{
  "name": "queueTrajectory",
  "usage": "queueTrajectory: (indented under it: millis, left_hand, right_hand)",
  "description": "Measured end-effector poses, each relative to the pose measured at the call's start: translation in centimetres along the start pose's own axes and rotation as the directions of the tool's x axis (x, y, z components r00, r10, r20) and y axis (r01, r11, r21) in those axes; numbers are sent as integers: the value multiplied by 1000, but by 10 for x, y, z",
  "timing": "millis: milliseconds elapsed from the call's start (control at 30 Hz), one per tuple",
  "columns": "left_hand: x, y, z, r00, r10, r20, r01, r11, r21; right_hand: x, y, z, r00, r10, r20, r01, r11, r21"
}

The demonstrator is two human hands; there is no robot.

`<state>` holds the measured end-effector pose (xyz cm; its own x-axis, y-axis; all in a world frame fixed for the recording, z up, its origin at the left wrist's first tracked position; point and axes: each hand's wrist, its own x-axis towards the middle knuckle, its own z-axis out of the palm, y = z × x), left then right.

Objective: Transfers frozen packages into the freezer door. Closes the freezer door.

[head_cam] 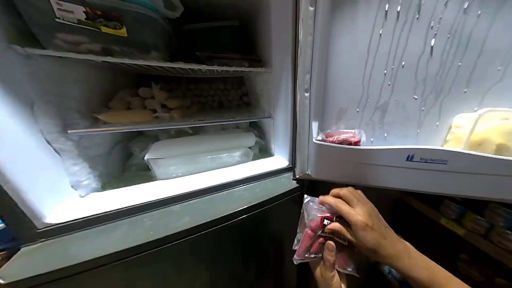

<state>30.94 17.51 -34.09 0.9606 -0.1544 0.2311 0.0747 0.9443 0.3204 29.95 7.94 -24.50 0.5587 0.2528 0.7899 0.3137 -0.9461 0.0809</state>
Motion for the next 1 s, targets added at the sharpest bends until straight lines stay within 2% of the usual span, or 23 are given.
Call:
queueTrajectory:
  millis: [133,233,267,333,400,433,467,533,567,600,633,667,700,733,800,867,933,1000]
  left_hand:
    - [0,1,6,998,-29,-54,28,1000,-12]
    - [1,3,7,1000,1,-28,-1,1000,1]
    - [1,4,8,1000,16,-6,-16,1000,-7]
    - [-1,5,7,999,14,29,-14,1000,-6]
    - [-6,5,5,997,13,78,-17,999,41]
    - [-9,5,5,995,17,98,-25,996,80]
    - [-11,3,4,992,11,122,-26,992,121]
    - [-9,3,-1,973,-58,222,20,985,172]
    - [-4,8,-3,939,-115,325,64,984,164]
    - [8,15,-4,860,-153,486,78,982,171]
    - [29,23,-2,713,-151,684,31,982,184]
    - [51,35,12,572,-135,809,-51,979,199]
    - [69,49,32,467,-108,878,-167,964,207]
    - [82,63,55,396,-87,914,-342,910,235]
    - [96,88,111,266,-103,959,-681,683,262]
    - [106,100,173,121,-146,982,-882,438,174]
    - [119,103,230,39,-226,973,-938,328,114]
    - [139,95,269,53,-316,947,-933,323,160]
  right_hand:
    - [-7,-1,2,995,-8,-99,-4,993,-119]
    - [-13,-12,-12,954,-30,-298,-28,982,-187]
    - [-16,-13,-15,952,22,-304,-62,991,-120]
    - [-27,-16,-16,953,228,-197,-197,967,163]
    - [-36,-19,-17,909,414,-44,-340,800,494]
    - [-38,-21,-20,889,457,-5,-374,734,567]
    - [-41,-22,-23,883,469,-3,-378,717,586]
    - [-45,-20,-34,887,456,-67,-344,752,562]
    - [-45,-17,-42,890,443,-108,-320,776,544]
    - [-45,-12,-54,897,416,-149,-288,807,516]
    - [-43,-7,-67,911,370,-184,-247,844,476]
    - [-39,0,-82,928,300,-220,-188,889,418]
    - [-32,7,-98,946,207,-251,-113,933,343]
    - [-23,14,-115,958,107,-266,-38,967,251]
    - [-1,26,-147,958,-66,-278,85,995,55]
    - [26,41,-175,939,-222,-262,199,974,-109]
    - [52,62,-199,919,-305,-250,261,946,-194]
    - [68,83,-213,936,-251,-247,193,952,-237]
